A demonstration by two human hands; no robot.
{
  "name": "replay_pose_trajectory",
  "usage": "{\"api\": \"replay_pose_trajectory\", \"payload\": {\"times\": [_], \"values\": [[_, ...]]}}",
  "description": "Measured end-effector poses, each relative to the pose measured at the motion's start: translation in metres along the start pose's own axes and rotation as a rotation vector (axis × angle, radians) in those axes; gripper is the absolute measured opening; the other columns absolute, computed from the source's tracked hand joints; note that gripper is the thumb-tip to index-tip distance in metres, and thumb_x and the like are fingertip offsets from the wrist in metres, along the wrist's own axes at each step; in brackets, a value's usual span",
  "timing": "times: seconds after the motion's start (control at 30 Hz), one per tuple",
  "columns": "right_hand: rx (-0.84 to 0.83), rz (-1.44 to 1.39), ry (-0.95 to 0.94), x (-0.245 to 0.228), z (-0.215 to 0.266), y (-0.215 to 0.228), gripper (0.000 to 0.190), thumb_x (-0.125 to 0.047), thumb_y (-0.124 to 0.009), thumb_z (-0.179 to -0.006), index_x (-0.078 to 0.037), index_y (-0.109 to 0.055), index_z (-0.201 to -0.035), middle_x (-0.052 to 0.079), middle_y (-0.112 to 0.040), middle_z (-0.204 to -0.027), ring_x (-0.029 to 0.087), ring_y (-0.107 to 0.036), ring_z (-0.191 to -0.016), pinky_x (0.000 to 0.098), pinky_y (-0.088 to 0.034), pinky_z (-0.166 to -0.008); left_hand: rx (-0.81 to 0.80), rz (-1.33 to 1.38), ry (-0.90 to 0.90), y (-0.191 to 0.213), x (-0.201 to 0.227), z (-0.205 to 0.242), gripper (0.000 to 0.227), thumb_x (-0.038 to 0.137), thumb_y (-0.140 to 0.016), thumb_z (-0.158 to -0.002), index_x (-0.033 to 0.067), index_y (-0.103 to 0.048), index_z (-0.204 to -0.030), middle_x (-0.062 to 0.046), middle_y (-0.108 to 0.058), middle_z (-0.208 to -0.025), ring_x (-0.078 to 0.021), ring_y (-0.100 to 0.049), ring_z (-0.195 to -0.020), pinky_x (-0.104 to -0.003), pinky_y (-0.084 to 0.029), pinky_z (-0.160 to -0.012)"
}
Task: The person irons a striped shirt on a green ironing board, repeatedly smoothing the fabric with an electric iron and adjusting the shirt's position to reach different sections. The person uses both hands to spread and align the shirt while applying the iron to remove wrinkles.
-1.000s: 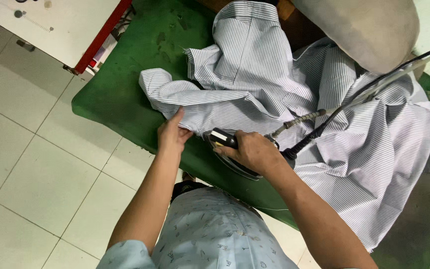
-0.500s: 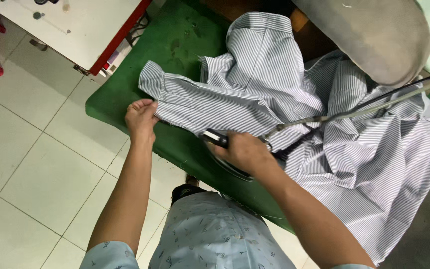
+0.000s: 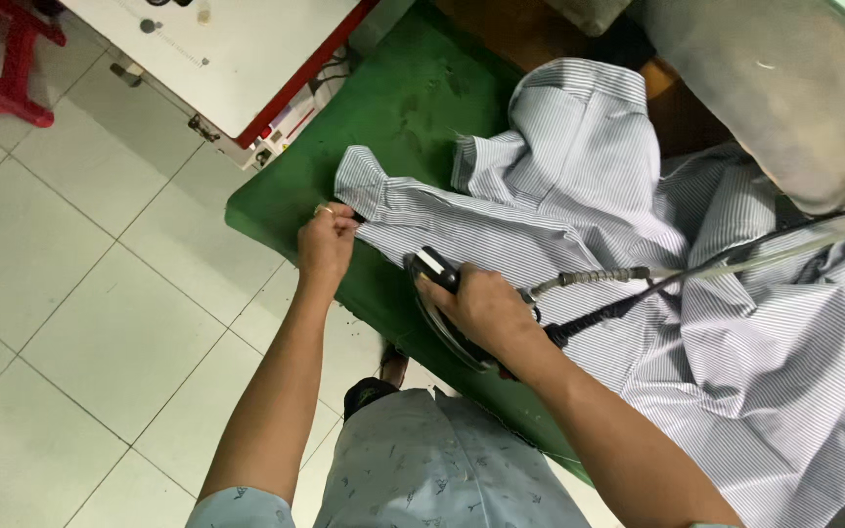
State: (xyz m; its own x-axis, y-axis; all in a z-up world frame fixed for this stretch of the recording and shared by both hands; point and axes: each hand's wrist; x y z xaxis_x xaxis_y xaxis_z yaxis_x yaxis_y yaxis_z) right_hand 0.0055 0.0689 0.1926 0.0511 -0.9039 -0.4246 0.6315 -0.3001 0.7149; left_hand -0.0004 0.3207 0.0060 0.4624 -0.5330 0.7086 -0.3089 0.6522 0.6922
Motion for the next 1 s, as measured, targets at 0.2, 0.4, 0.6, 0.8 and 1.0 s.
{"api": "replay_pose_trajectory", "payload": {"times": [0.2, 0.4, 0.6, 0.8, 1.0], "values": [[-0.017, 0.016, 0.049, -0.048, -0.03, -0.008, 0.069, -0.065, -0.06, -0.091, 0.002, -0.071, -0.101, 0.027, -0.075, -0.093, 0.043, -0.075, -0.093, 0.0485, -0.063, -0.072, 0.021, 0.044, -0.075, 0.023, -0.007, 0.0, 0.025, 0.005, -0.072, -0.085, 0.0185, -0.074, -0.106, 0.002, -0.079, -0.087, -0.0207, -0.074, -0.083, -0.035, -0.059, -0.078], [0.018, 0.007, 0.148, -0.091, -0.057, -0.018, 0.066, -0.061, -0.061, -0.092, 0.004, -0.071, -0.1, 0.028, -0.075, -0.092, 0.044, -0.075, -0.093, 0.0499, -0.063, -0.073, 0.348, 0.193, -0.099, 0.091, 0.006, 0.027, 0.028, -0.004, -0.07, -0.092, 0.0073, -0.068, -0.117, -0.012, -0.076, -0.095, -0.0255, -0.071, -0.082, -0.035, -0.056, -0.071], [-0.011, -0.034, 0.2, -0.11, -0.076, -0.025, 0.064, -0.06, -0.062, -0.089, 0.002, -0.071, -0.102, 0.026, -0.076, -0.098, 0.043, -0.074, -0.099, 0.0504, -0.062, -0.08, 0.435, 0.19, -0.068, 0.094, -0.003, 0.045, 0.023, 0.001, -0.07, -0.093, 0.0082, -0.069, -0.114, -0.009, -0.077, -0.096, -0.0193, -0.071, -0.08, -0.028, -0.054, -0.064], [-0.082, -0.054, 0.12, -0.064, -0.036, -0.006, 0.059, -0.056, -0.065, -0.091, 0.001, -0.072, -0.105, 0.025, -0.075, -0.102, 0.042, -0.073, -0.104, 0.0501, -0.061, -0.083, 0.364, 0.211, -0.077, 0.07, 0.002, 0.085, 0.02, 0.002, -0.069, -0.096, 0.0068, -0.068, -0.115, -0.012, -0.074, -0.102, -0.0254, -0.071, -0.091, -0.031, -0.053, -0.072], [-0.102, 0.018, -0.083, 0.038, 0.033, 0.012, 0.068, -0.063, -0.067, -0.088, 0.002, -0.071, -0.107, 0.028, -0.075, -0.099, 0.046, -0.074, -0.102, 0.052, -0.061, -0.081, 0.344, 0.128, -0.103, 0.046, -0.015, 0.118, 0.018, 0.005, -0.069, -0.095, 0.0126, -0.071, -0.112, -0.007, -0.074, -0.104, -0.0261, -0.069, -0.103, -0.034, -0.052, -0.084]]}}
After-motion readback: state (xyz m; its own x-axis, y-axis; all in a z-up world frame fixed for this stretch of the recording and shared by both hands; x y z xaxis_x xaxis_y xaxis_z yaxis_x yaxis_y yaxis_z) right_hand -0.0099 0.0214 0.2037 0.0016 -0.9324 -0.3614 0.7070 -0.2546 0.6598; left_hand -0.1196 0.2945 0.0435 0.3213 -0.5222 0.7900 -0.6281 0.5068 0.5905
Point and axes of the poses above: each hand's wrist, its own z-axis away from the middle knuckle, its own y-axis out of the back of the hand, x = y × z
